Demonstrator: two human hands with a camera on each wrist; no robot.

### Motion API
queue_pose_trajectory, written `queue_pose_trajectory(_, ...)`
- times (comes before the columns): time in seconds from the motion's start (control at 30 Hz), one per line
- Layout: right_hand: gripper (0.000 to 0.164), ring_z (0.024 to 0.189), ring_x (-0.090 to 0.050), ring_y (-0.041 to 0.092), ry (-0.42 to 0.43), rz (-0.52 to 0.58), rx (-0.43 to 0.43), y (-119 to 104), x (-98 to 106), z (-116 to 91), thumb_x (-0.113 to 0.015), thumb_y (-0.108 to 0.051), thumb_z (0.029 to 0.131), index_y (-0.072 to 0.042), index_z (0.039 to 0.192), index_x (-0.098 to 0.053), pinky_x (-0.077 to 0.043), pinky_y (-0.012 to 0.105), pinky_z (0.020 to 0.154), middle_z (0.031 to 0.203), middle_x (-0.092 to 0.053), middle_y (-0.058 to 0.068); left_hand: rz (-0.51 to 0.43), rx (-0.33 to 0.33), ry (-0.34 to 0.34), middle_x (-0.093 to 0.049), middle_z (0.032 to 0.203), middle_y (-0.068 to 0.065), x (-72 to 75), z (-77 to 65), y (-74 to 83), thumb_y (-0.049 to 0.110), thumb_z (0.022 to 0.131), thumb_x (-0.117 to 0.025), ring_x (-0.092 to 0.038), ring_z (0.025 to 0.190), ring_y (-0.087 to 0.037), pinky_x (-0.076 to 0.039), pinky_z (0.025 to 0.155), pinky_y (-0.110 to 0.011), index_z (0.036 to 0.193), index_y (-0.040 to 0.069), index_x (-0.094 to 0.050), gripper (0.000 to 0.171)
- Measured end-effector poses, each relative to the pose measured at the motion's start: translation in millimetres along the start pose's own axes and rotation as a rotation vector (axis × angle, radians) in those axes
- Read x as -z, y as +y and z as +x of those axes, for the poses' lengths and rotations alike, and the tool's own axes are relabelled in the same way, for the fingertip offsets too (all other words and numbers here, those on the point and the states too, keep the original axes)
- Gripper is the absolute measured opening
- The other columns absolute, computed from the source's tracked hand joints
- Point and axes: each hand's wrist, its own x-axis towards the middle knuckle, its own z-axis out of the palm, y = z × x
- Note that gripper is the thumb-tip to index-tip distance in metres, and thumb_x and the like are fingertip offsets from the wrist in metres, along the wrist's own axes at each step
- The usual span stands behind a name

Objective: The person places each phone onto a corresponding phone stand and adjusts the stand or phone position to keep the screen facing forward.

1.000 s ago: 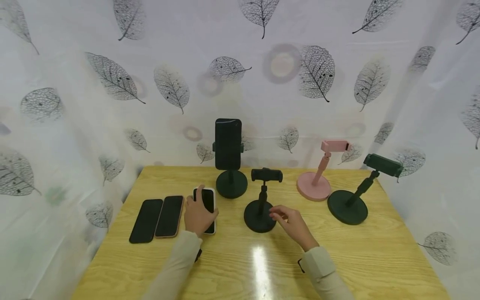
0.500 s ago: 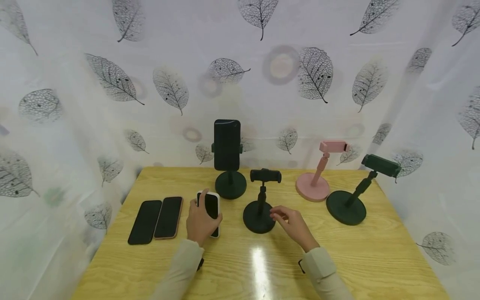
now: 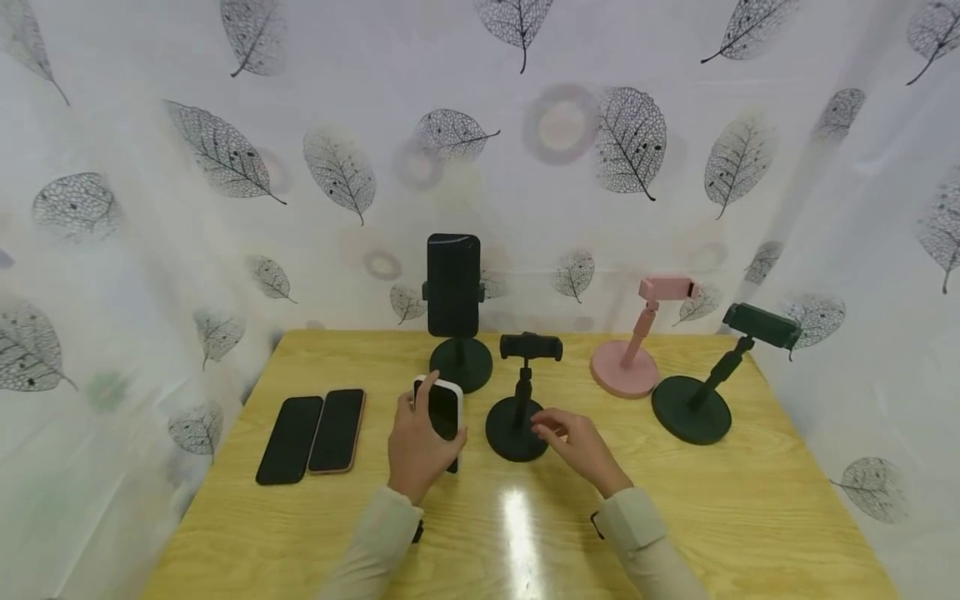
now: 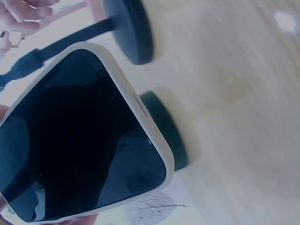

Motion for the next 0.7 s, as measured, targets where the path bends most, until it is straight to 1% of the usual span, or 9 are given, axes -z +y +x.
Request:
queue_pose_trajectory(0.1,0.023,0.084,-0.066,0.013,-0.029,0.008,0.024,-8.3,-3.1,1.4,-0.059,-0.021,0.093,-0.006,0.109,-0.066,-0.054,0.026,0.074,0.1,-0.07,0.004,-0.017,-0.017,0.027,-0.051,0.106,-0.019,4.3,1.1,9.7,0.031,0.063,-0.083,-0.057,0.074,-0.029,-0.05,0.053,-0.04,0.14,0.026,-0.037,0.09)
queue_pose_trajectory(0.17,0.023,0.084,-0.066,0.011,-0.053,0.004,0.056,-16.0,-6.2,2.3,-0.059,-0.023,0.093,-0.009,0.11,-0.066,-0.054,0.027,0.073,0.101,-0.07,0.005,-0.026,-0.023,0.036,-0.052,0.107,-0.018,7.1,2.3,16.1,0.031,0.063,-0.084,-0.058,0.076,-0.029,-0.052,0.056,-0.042,0.141,0.026,-0.037,0.091)
queue_pose_trajectory(0.27,0.025,0.085,-0.067,0.012,-0.089,0.002,0.132,-29.9,-11.3,5.3,-0.061,-0.021,0.092,-0.011,0.115,-0.063,-0.054,0.029,0.074,0.102,-0.07,0.007,-0.03,-0.047,0.043,-0.052,0.106,-0.018,10.3,4.6,25.4,0.034,0.063,-0.084,-0.058,0.076,-0.028,-0.053,0.058,-0.041,0.141,0.025,-0.037,0.091)
queue_pose_trajectory(0.33,0.03,0.086,-0.066,0.012,-0.11,0.003,0.18,-39.8,-15.1,8.3,-0.063,-0.02,0.09,-0.013,0.119,-0.06,-0.054,0.03,0.076,0.103,-0.069,0.007,-0.036,-0.069,0.047,-0.052,0.105,-0.018,12.2,6.3,31.2,0.036,0.064,-0.083,-0.057,0.075,-0.028,-0.052,0.057,-0.04,0.141,0.023,-0.037,0.091)
queue_pose_trajectory(0.4,0.034,0.086,-0.066,0.014,-0.129,0.022,0.214,-48.3,-19.4,11.7,-0.065,-0.02,0.089,-0.012,0.121,-0.058,-0.054,0.033,0.077,0.102,-0.068,0.005,-0.039,-0.088,0.051,-0.052,0.105,-0.019,13.4,7.4,36.0,0.037,0.065,-0.083,-0.057,0.074,-0.027,-0.052,0.056,-0.039,0.141,0.022,-0.037,0.09)
queue_pose_trajectory(0.5,0.035,0.086,-0.065,0.014,-0.162,0.042,0.221,-56.6,-26.1,15.6,-0.065,-0.023,0.088,-0.012,0.121,-0.056,-0.054,0.036,0.077,0.102,-0.066,0.0,-0.058,-0.092,0.053,-0.052,0.106,-0.019,14.3,7.4,41.8,0.037,0.066,-0.083,-0.057,0.075,-0.027,-0.052,0.056,-0.038,0.141,0.02,-0.037,0.09)
queue_pose_trajectory(0.57,0.033,0.086,-0.065,0.014,-0.177,0.05,0.203,-58.8,-29.9,16.9,-0.065,-0.024,0.089,-0.011,0.118,-0.056,-0.054,0.037,0.077,0.101,-0.065,-0.001,-0.071,-0.084,0.051,-0.052,0.107,-0.019,14.2,6.3,44.9,0.037,0.066,-0.083,-0.058,0.076,-0.027,-0.052,0.057,-0.038,0.141,0.02,-0.037,0.089)
queue_pose_trajectory(0.7,0.032,0.086,-0.064,0.011,-0.185,0.037,0.154,-58.2,-35.2,16.3,-0.065,-0.022,0.089,-0.013,0.118,-0.056,-0.054,0.037,0.077,0.103,-0.065,-0.001,-0.091,-0.067,0.038,-0.052,0.108,-0.018,13.6,2.9,49.5,0.037,0.067,-0.081,-0.058,0.077,-0.027,-0.053,0.058,-0.038,0.141,0.022,-0.036,0.088)
